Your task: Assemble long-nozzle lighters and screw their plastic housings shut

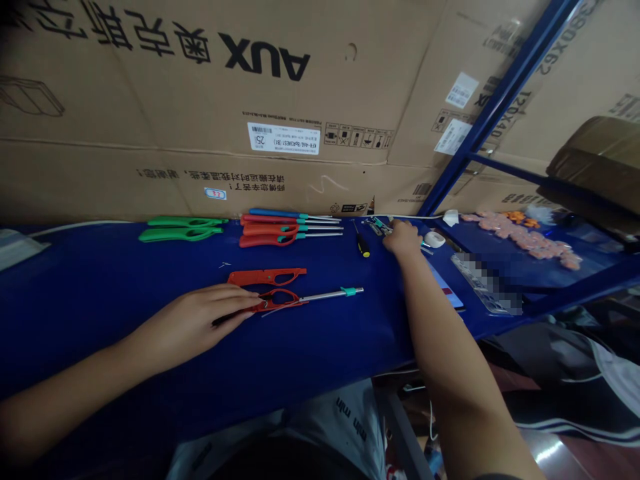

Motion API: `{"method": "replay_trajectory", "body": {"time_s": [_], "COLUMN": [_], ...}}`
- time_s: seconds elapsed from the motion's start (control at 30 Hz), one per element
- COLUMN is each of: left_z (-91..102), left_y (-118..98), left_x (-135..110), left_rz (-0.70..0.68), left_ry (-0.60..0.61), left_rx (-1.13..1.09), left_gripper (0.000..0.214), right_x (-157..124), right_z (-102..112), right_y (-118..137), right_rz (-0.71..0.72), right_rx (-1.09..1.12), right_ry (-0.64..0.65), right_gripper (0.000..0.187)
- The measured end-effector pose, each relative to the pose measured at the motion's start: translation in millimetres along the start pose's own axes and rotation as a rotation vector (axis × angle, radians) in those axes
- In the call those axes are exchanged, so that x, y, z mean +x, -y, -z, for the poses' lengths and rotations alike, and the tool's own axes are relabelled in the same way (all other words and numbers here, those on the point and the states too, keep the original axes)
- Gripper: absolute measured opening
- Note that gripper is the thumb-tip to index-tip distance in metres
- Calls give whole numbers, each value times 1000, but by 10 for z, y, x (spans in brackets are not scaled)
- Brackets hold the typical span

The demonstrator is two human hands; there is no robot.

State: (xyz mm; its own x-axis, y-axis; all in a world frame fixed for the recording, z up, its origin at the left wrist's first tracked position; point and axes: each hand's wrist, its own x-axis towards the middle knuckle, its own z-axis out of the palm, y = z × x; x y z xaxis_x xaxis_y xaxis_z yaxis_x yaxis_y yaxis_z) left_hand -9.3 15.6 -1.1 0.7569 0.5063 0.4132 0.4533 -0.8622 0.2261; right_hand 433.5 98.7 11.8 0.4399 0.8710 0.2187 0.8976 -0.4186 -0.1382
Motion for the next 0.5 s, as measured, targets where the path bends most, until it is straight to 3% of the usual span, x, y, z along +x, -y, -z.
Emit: {"method": "replay_trajectory", "body": {"time_s": [0.17,0.4,0.5], "left_z": [8,1,3], "left_y": [-10,-8,-6], "left_x": [7,4,7], "left_rz": [9,27,20], "left_ry": [-2,-8,-1], "left_rx": [-12,-21,-21], "left_gripper": [25,25,26], "right_x": [50,51,58], "right_z": [48,245,301], "right_y": [-105,-119,-163], "right_rz": [-88,-82,-108], "right_rx": [-5,43,22], "right_ry": [32,-76,-62], "right_gripper": [43,34,33]}}
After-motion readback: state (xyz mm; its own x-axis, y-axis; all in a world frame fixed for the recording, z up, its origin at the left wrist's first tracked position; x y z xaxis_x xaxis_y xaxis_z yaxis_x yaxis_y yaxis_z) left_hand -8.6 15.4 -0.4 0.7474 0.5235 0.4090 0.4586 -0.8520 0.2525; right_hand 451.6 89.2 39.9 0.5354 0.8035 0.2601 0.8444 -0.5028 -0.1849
